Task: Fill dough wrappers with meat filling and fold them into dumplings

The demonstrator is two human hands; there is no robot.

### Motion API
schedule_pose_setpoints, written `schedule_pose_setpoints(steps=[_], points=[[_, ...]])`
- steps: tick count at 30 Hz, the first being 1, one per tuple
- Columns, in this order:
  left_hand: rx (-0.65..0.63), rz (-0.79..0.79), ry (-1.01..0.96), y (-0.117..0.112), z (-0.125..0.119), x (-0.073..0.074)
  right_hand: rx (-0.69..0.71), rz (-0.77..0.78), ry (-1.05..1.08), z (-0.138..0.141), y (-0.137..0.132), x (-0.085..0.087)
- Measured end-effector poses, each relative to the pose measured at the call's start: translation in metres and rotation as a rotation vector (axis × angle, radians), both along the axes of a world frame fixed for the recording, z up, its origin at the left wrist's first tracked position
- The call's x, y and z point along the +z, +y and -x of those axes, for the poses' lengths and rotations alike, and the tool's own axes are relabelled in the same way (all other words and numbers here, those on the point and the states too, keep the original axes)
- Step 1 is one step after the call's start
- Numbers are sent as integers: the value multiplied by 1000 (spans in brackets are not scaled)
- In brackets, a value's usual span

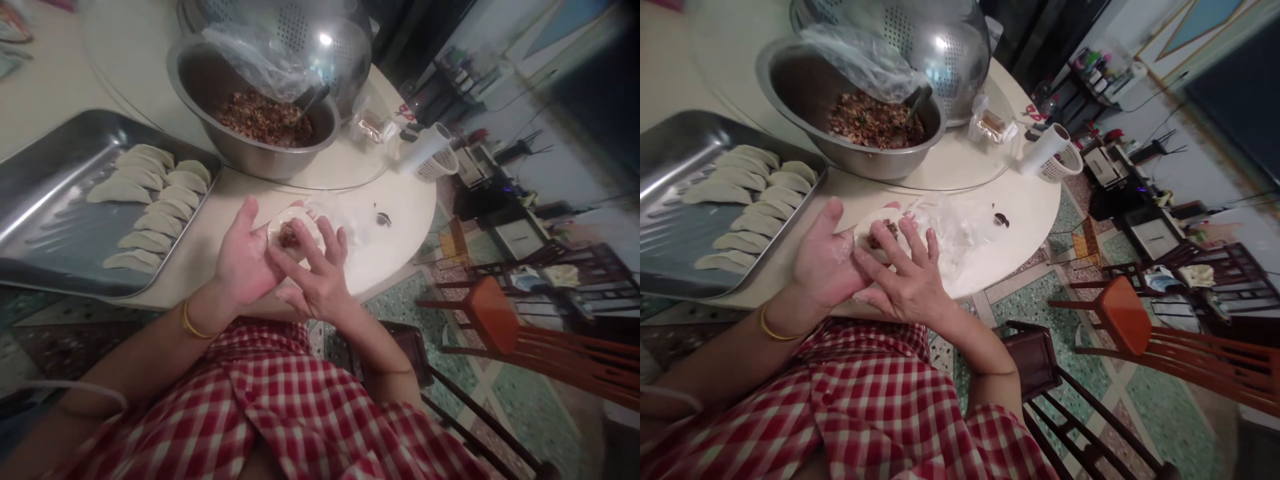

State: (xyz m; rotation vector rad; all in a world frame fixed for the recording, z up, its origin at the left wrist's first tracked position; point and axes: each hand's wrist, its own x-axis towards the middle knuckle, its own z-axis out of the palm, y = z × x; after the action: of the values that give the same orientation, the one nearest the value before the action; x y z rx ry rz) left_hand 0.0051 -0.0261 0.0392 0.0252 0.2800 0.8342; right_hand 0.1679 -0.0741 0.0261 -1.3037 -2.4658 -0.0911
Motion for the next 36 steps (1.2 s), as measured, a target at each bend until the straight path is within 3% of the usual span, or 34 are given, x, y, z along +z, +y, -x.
schedule_pose_setpoints(steps=[5, 15, 18, 20, 25, 27, 29, 32, 34, 36], points=[[111, 89, 154, 1, -3, 8, 19, -11, 9, -10, -2, -4], [110, 84, 212, 3, -2, 14, -121, 47, 18, -16, -7, -8], [117, 64, 181, 4, 0, 11, -129, 90, 183, -19, -10, -3], [103, 31, 143, 3, 0, 7, -94, 234, 442, -19, -11, 0], [101, -12, 127, 1, -1, 1, -41, 1024, 1224, -8, -8, -4], [98, -9, 135, 0, -1, -1, -51, 1198, 1405, -6, -6, -8], [79, -8, 123, 1, -1, -3, -74, 1263, 1498, -8, -6, -10], [62, -4, 111, 2, 0, -5, -151, 1174, 1494, -16, -10, -9], [74, 13, 125, 3, 0, -3, -216, 944, 1353, -19, -14, -8], [80, 42, 144, 3, -1, 1, -211, 619, 1045, -20, -17, -9]])
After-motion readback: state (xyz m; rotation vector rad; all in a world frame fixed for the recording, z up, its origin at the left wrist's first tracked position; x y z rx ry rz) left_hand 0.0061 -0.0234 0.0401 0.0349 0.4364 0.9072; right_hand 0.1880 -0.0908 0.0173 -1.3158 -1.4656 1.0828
